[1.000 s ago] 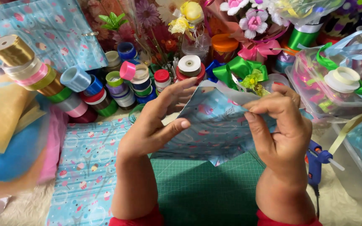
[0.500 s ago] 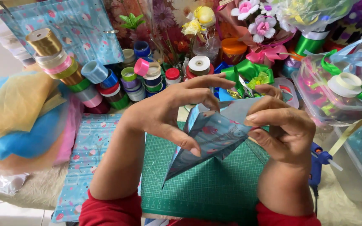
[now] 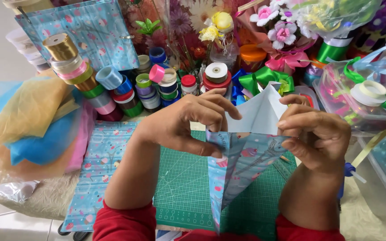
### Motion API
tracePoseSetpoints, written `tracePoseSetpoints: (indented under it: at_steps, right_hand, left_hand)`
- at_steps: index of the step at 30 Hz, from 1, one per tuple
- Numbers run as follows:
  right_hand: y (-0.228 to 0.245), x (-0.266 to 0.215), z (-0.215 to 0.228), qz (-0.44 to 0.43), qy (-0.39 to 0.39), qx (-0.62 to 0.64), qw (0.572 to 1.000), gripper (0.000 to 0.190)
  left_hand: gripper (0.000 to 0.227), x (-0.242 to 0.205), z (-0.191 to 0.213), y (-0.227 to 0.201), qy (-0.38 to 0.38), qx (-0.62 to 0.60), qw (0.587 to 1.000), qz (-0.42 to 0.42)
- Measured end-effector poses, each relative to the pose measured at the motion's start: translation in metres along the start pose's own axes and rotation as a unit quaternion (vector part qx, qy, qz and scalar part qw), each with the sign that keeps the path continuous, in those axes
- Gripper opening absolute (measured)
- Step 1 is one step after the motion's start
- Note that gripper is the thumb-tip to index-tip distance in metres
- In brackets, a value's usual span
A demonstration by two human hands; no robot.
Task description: Measuring, marking, and folding patterned material on a cutting mat to construct a gift bag.
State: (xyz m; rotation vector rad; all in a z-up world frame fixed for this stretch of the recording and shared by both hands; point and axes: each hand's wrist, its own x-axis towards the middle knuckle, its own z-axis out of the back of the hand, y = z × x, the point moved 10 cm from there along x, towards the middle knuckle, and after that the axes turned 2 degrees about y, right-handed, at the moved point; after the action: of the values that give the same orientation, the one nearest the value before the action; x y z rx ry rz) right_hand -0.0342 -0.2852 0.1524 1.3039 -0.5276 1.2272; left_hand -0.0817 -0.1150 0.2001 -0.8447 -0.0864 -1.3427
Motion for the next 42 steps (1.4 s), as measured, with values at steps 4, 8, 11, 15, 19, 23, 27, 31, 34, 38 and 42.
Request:
tracePoseSetpoints:
  at_steps: [4,8,11,15,19,23,27,31,34,38,42]
  right_hand:
    - [0.011,-0.003,-0.002,-0.050,-0.010,-0.109,0.993,0.040]
    - [0.034,-0.004,-0.008,-0.029,0.017,-0.156,0.987,0.030]
    - [0.042,-0.005,-0.005,-0.022,0.019,-0.151,0.988,0.026]
    - [0.040,-0.010,-0.003,-0.041,0.027,-0.099,0.994,0.027]
    - [0.040,-0.008,-0.004,-0.045,0.044,-0.078,0.995,0.021]
    - [0.045,-0.006,-0.006,-0.054,0.045,-0.122,0.990,0.021]
    - [0.053,-0.004,-0.016,-0.074,0.096,-0.279,0.953,0.051]
    - [0.071,0.008,-0.031,-0.055,0.169,-0.285,0.942,0.057]
    - [0.074,0.018,-0.037,-0.069,0.203,-0.259,0.942,0.054]
    - [0.057,0.024,-0.043,-0.120,0.209,-0.226,0.944,0.056]
    - [0.036,0.022,-0.046,-0.190,0.239,-0.167,0.938,0.063]
  left_hand:
    - [0.026,-0.001,-0.004,0.003,-0.021,0.044,0.999,0.011]
    - [0.028,0.004,-0.012,-0.003,0.001,0.116,0.992,0.045]
    - [0.027,0.005,-0.015,-0.006,0.014,0.126,0.990,0.059]
    - [0.029,0.007,-0.016,-0.010,0.027,0.140,0.988,0.057]
    - [0.028,0.007,-0.015,-0.008,0.032,0.134,0.988,0.070]
    - [0.025,0.012,-0.020,-0.010,0.054,0.121,0.989,0.070]
    - [0.019,0.020,-0.030,-0.004,0.085,0.073,0.987,0.112]
    - [0.016,0.023,-0.037,-0.007,0.094,0.073,0.989,0.090]
    - [0.014,0.020,-0.037,-0.007,0.099,0.065,0.989,0.088]
    - [0.015,0.011,-0.029,-0.002,0.092,0.078,0.987,0.108]
    - [0.020,0.001,-0.017,0.002,0.084,0.097,0.984,0.120]
